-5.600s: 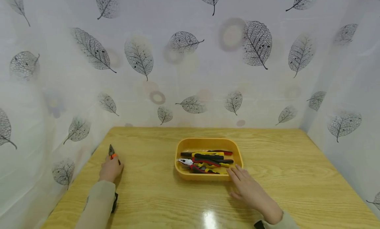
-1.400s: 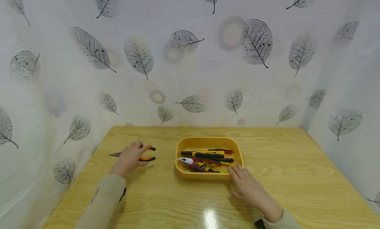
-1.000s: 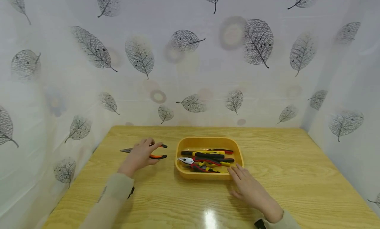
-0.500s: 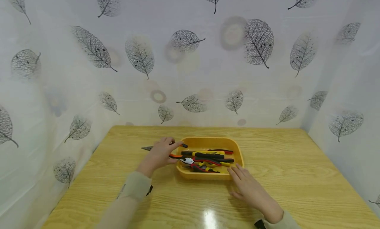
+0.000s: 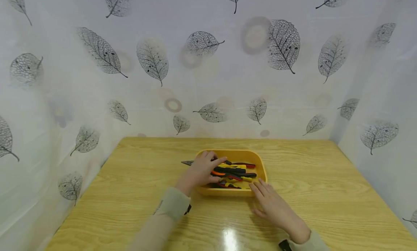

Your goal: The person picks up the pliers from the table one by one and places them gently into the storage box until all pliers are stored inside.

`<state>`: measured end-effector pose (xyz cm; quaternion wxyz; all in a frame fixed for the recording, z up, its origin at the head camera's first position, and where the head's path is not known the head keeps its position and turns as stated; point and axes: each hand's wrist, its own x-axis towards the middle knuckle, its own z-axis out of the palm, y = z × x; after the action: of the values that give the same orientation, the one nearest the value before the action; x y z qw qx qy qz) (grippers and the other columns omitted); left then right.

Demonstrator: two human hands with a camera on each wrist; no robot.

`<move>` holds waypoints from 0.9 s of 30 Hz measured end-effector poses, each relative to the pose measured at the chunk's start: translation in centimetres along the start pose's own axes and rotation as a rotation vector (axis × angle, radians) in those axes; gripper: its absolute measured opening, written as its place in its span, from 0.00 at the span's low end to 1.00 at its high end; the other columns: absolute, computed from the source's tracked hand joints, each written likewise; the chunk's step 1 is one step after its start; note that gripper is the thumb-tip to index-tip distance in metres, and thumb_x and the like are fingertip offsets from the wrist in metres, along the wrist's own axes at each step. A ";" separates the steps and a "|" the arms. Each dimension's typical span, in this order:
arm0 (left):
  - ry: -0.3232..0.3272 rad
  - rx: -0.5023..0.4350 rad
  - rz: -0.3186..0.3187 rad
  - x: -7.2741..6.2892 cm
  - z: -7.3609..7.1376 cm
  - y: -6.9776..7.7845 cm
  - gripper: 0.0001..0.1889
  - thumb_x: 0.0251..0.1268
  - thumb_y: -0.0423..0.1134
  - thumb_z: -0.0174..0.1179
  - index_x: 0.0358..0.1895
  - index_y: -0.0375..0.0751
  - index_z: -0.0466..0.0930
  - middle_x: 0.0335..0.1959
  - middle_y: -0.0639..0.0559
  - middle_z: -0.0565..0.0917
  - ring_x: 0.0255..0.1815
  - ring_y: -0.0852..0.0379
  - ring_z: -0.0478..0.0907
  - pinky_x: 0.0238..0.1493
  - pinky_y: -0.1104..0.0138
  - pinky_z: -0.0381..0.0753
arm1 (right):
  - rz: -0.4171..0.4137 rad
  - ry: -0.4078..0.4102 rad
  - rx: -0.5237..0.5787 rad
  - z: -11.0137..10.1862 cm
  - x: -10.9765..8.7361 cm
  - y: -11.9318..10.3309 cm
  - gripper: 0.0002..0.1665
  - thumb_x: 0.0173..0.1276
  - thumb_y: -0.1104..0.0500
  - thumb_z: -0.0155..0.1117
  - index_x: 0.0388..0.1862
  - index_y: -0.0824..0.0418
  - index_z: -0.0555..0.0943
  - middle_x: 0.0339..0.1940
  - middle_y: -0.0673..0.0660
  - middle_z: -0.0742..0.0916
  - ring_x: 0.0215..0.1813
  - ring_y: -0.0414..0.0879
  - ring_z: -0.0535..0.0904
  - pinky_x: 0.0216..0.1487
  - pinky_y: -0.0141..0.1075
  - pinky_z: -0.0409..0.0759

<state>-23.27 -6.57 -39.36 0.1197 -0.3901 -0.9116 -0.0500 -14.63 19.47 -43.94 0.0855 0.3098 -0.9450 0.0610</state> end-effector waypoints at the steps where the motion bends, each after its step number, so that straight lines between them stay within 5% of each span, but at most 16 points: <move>1: 0.009 0.012 0.010 0.2 0.2 0.3 0.36 0.49 0.54 0.63 0.63 0.53 0.63 0.46 0.49 0.69 0.45 0.51 0.66 0.40 0.57 0.71 | 0.000 0.002 0.001 0.0 0.0 0.0 0.46 0.50 0.49 0.68 0.62 0.72 0.62 0.58 0.68 0.70 0.62 0.63 0.58 0.59 0.53 0.59; 14: 0.052 -0.047 0.022 2.1 1.4 3.0 0.34 0.49 0.54 0.63 0.63 0.54 0.64 0.47 0.50 0.69 0.44 0.53 0.66 0.39 0.61 0.72 | 0.006 0.004 0.001 -0.2 0.1 -0.1 0.46 0.50 0.50 0.68 0.62 0.71 0.62 0.58 0.68 0.70 0.63 0.62 0.58 0.59 0.53 0.58; 27: 0.007 -0.050 -0.044 2.0 3.0 3.9 0.35 0.48 0.58 0.61 0.62 0.55 0.64 0.46 0.51 0.70 0.43 0.55 0.67 0.41 0.64 0.73 | -0.005 0.011 -0.006 0.0 0.0 0.0 0.46 0.50 0.50 0.69 0.61 0.72 0.62 0.58 0.69 0.70 0.62 0.63 0.59 0.59 0.53 0.59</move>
<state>-22.35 -1.89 -41.79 0.1118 -0.3727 -0.9180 -0.0766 -14.65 19.46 -43.89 0.0917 0.3115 -0.9439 0.0596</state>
